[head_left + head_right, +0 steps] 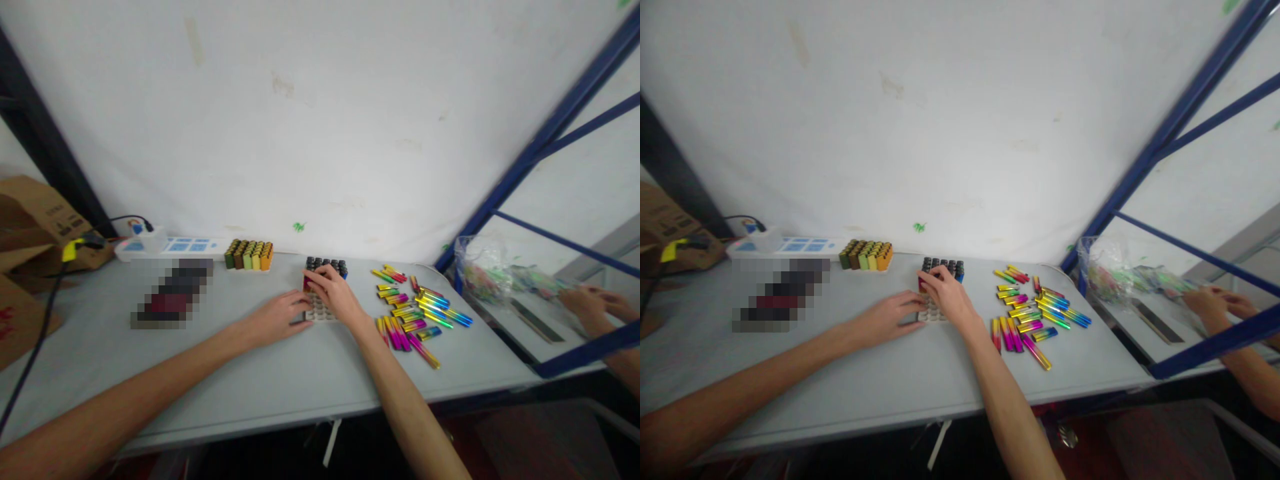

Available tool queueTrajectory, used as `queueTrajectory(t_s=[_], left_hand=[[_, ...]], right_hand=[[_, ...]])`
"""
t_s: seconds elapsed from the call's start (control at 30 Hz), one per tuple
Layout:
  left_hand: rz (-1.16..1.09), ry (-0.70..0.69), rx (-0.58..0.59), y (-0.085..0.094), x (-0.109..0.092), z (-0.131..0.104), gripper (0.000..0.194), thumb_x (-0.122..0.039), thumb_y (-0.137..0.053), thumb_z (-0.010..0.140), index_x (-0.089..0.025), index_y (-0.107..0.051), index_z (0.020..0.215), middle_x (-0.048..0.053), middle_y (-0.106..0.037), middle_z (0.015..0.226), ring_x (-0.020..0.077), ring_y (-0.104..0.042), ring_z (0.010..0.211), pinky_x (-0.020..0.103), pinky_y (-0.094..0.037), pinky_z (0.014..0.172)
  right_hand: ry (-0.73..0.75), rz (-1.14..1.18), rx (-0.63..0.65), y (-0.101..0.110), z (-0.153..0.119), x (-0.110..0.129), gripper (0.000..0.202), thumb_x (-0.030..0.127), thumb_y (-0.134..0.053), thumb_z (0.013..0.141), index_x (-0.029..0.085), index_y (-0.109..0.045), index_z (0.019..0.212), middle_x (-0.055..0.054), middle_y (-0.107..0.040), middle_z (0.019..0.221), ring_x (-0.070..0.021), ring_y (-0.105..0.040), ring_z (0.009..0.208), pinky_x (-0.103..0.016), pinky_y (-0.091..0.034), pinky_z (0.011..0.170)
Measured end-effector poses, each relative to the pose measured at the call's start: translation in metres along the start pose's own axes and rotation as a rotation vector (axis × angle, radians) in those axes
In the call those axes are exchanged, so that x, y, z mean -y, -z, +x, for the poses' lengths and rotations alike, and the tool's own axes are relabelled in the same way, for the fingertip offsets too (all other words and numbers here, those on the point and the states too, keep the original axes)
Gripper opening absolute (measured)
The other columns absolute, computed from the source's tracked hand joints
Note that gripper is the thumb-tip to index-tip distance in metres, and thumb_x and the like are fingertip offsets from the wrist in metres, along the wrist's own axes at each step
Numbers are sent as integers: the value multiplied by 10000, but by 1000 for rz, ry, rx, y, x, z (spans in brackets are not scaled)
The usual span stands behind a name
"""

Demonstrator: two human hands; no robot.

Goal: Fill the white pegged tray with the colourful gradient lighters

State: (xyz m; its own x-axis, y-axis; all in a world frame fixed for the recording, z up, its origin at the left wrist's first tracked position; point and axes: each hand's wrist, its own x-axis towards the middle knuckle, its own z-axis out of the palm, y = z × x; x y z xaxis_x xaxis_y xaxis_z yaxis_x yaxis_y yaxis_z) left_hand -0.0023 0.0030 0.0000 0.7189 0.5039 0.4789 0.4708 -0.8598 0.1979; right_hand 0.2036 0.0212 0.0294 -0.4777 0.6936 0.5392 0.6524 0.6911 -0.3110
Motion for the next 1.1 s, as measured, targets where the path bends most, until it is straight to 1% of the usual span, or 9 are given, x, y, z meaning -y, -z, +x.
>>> queueTrajectory(t_s=[0.17,0.3,0.47,0.57,0.67,0.73,0.83,0.97,1.1], left_hand=[[-27,-8,-13,0,0,0,183,-299,-635,965,-202,-701,1106,86,-687,1158,231,-649,1092,381,-540,1013],[-28,-11,-12,0,1,0,184,-302,-624,969,-209,-703,1107,81,-685,1151,229,-648,1090,381,-538,1017],[1,-13,-32,1,0,0,195,-273,-659,946,-217,-701,1128,90,-660,1201,250,-613,1156,429,-524,1052],[15,-13,-46,0,1,0,196,-259,-677,934,-213,-699,1124,106,-631,1250,267,-574,1226,457,-501,1092],[19,-2,-53,-1,1,-1,188,-267,-670,940,-221,-697,1121,111,-621,1274,265,-573,1233,465,-506,1094],[27,2,-55,-2,2,-2,188,-270,-657,949,-224,-693,1127,113,-623,1283,262,-575,1235,469,-509,1093],[42,4,-46,-3,3,-3,192,-280,-633,964,-219,-686,1138,115,-628,1296,262,-565,1260,478,-498,1105],[52,10,-34,-3,3,-3,200,-283,-627,966,-217,-680,1147,109,-649,1277,266,-554,1274,474,-496,1105],[32,1,-18,-2,4,-2,181,-276,-621,965,-206,-673,1123,104,-659,1253,266,-547,1266,475,-494,1100]], right_hand=[[-51,-194,30,5,0,6,405,303,-421,1067,279,-577,1439,-82,-564,1100,-162,-609,867,-262,-554,790],[-74,-230,66,10,-2,9,422,303,-394,1076,291,-537,1473,-74,-600,1034,-162,-631,851,-237,-543,768],[-64,-107,51,9,-1,8,423,308,-400,1075,256,-535,1472,-86,-682,1083,-193,-661,973,-285,-533,888],[-84,34,-65,13,0,-3,419,336,-413,1068,244,-542,1456,-77,-721,1135,-191,-674,981,-307,-524,925],[-216,13,-237,26,-2,-27,370,340,-419,1054,202,-651,1307,-87,-742,1090,-200,-680,921,-323,-518,900],[-326,-97,-262,38,-10,-47,341,303,-437,1028,163,-703,1189,-112,-735,1047,-216,-669,911,-346,-501,913],[-583,-330,-179,57,-30,-75,316,273,-519,969,132,-715,1173,-172,-693,1097,-273,-630,1067,-409,-444,1001],[-979,-482,-31,69,-59,-98,464,436,-711,853,168,-696,1230,-221,-628,1253,-363,-581,1172,-511,-414,1006],[-937,-459,73,69,-67,-102,404,498,-676,864,206,-728,1138,-168,-671,1149,-330,-624,1094,-511,-429,975]])
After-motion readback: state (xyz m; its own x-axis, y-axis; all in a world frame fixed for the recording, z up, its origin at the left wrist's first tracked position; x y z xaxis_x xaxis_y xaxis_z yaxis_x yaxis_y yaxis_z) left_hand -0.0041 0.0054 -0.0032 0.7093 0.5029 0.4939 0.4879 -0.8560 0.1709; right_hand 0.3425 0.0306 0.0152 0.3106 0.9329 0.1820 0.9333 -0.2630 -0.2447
